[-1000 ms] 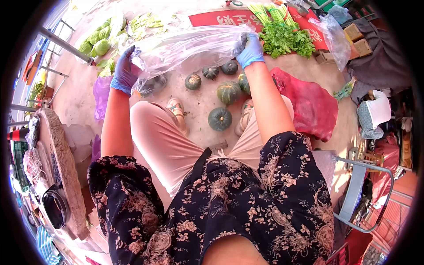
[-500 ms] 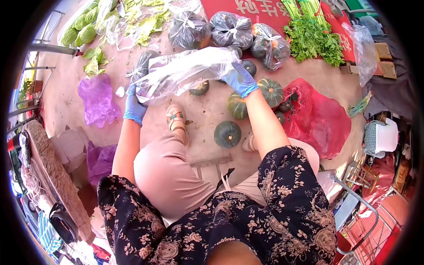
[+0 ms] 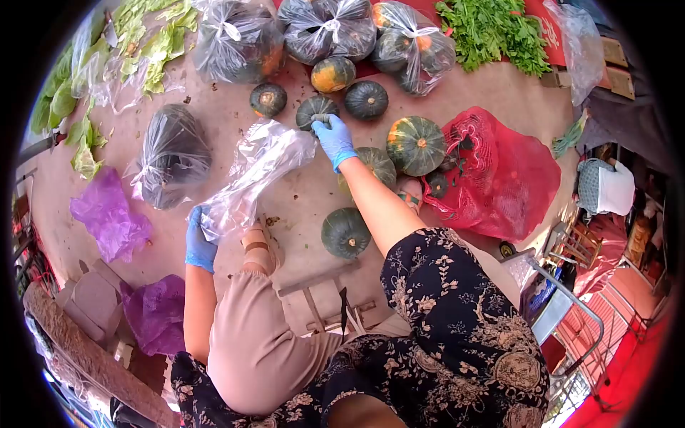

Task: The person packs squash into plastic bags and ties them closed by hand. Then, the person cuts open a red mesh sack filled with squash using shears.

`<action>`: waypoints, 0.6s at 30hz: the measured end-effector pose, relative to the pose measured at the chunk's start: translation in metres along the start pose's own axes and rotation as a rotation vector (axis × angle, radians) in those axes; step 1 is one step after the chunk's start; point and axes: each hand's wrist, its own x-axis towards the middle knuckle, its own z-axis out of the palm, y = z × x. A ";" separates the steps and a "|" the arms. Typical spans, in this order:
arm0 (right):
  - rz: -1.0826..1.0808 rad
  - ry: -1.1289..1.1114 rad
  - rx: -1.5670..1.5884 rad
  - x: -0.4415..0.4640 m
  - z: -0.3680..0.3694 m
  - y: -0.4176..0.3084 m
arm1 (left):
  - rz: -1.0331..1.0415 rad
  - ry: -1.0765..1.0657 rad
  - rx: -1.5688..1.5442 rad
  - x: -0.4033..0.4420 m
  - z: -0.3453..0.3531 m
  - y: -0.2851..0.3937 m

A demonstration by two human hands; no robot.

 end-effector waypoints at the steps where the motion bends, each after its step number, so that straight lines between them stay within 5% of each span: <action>1: -0.080 0.068 -0.024 0.005 -0.013 -0.007 | -0.022 -0.036 0.045 0.007 0.008 -0.008; 5: -0.403 0.387 -0.306 0.012 -0.096 -0.038 | -0.061 -0.184 0.322 0.033 0.028 -0.037; 7: -0.368 0.564 -0.579 0.008 -0.159 -0.046 | -0.028 -0.158 0.483 0.026 0.058 -0.054; 9: -0.211 0.785 -0.971 -0.002 -0.207 -0.044 | -0.077 -0.142 0.490 0.021 0.069 -0.055; 11: 0.223 0.738 -0.945 -0.016 -0.236 -0.046 | -0.065 -0.134 0.509 0.019 0.072 -0.055; 12: 0.288 0.643 -0.688 -0.011 -0.262 -0.012 | -0.094 -0.119 0.452 0.009 0.079 -0.055; 13: 0.414 0.249 -0.104 0.003 -0.299 0.043 | -0.096 -0.118 0.411 0.010 0.074 -0.057; 15: 0.543 0.284 0.170 -0.043 -0.270 0.000 | -0.099 -0.122 0.330 0.024 0.055 -0.058; 18: 0.448 0.336 0.460 -0.044 -0.265 0.025 | -0.120 -0.088 0.283 0.030 0.050 -0.057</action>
